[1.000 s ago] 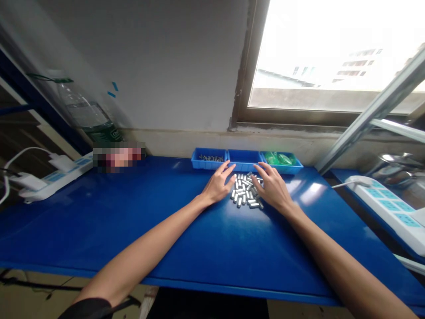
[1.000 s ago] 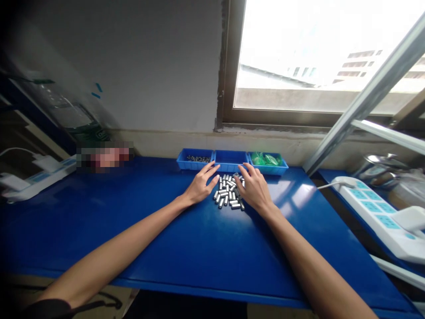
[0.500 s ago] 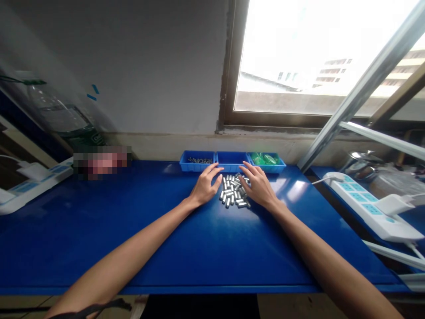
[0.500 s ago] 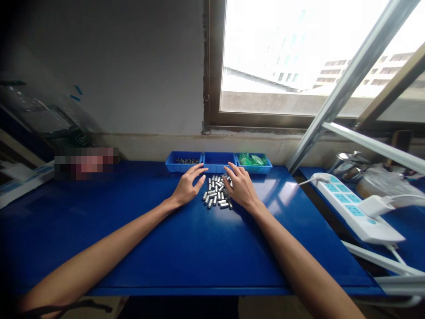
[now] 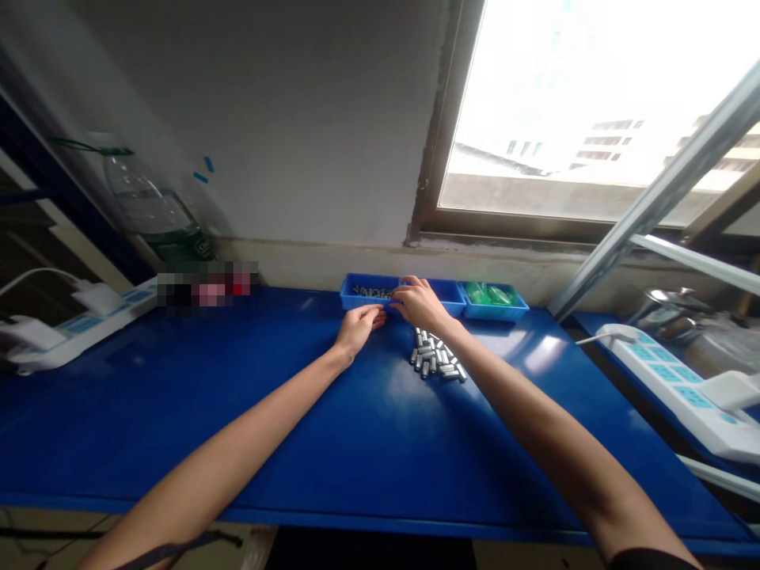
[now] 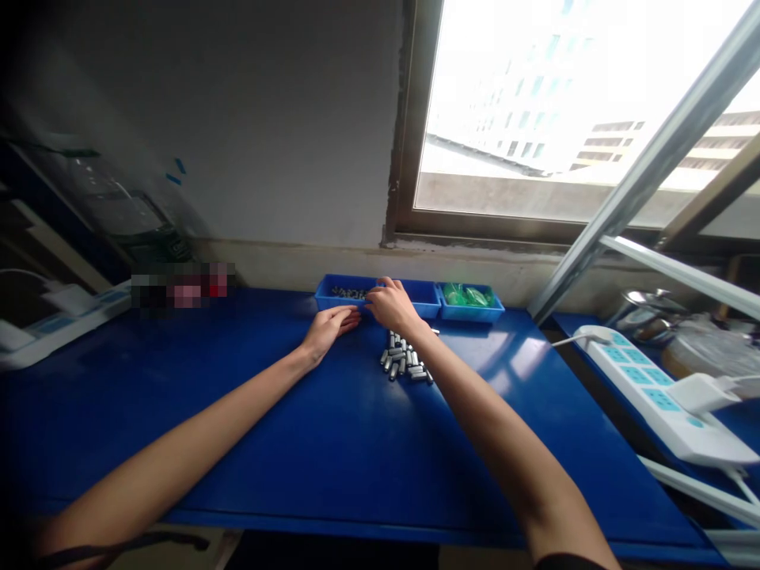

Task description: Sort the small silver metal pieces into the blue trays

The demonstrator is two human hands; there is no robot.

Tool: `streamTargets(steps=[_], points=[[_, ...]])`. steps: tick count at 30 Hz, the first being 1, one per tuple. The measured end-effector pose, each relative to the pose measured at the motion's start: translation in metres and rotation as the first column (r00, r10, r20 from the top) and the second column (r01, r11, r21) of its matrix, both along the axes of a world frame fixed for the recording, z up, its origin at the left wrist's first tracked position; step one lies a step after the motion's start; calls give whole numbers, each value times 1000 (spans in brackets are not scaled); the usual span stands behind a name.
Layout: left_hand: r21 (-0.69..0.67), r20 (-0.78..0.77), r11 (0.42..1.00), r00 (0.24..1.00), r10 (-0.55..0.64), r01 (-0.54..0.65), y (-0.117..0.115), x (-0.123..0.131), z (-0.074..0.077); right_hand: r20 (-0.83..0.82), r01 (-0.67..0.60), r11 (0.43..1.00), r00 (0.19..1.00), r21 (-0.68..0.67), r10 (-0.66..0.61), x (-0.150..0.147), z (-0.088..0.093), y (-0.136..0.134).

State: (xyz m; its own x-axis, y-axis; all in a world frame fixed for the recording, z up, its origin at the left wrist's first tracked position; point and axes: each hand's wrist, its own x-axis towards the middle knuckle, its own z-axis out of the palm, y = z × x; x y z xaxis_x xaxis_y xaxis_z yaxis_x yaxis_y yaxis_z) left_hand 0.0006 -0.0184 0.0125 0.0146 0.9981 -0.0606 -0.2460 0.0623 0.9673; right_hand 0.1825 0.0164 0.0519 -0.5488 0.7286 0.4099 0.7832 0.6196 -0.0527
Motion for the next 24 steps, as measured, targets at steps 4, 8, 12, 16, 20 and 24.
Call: streamTargets(steps=[4, 8, 12, 16, 20, 24], points=[[-119, 94, 991, 995, -45, 56, -4, -2, 8, -161, -70, 997, 984, 26, 73, -5, -3, 5], [-229, 301, 956, 947, -109, 183, -10, -4, 15, -342, -123, 983, 925, 139, 164, -3, 9, -14], [-117, 506, 977, 857, -95, 177, -11, -5, 20, -374, -213, 970, 895, 120, 243, -3, 27, -43], [15, 517, 985, 843, -152, 169, -8, -7, 24, -366, -269, 963, 898, -13, 245, 6, 31, -61], [84, 426, 986, 889, -167, 145, -7, -13, 26, -438, -122, 992, 890, 36, 126, 28, 16, -75], [99, 361, 983, 915, -180, 154, -9, -15, 26, -202, -148, 989, 968, 12, 147, 39, -10, -96]])
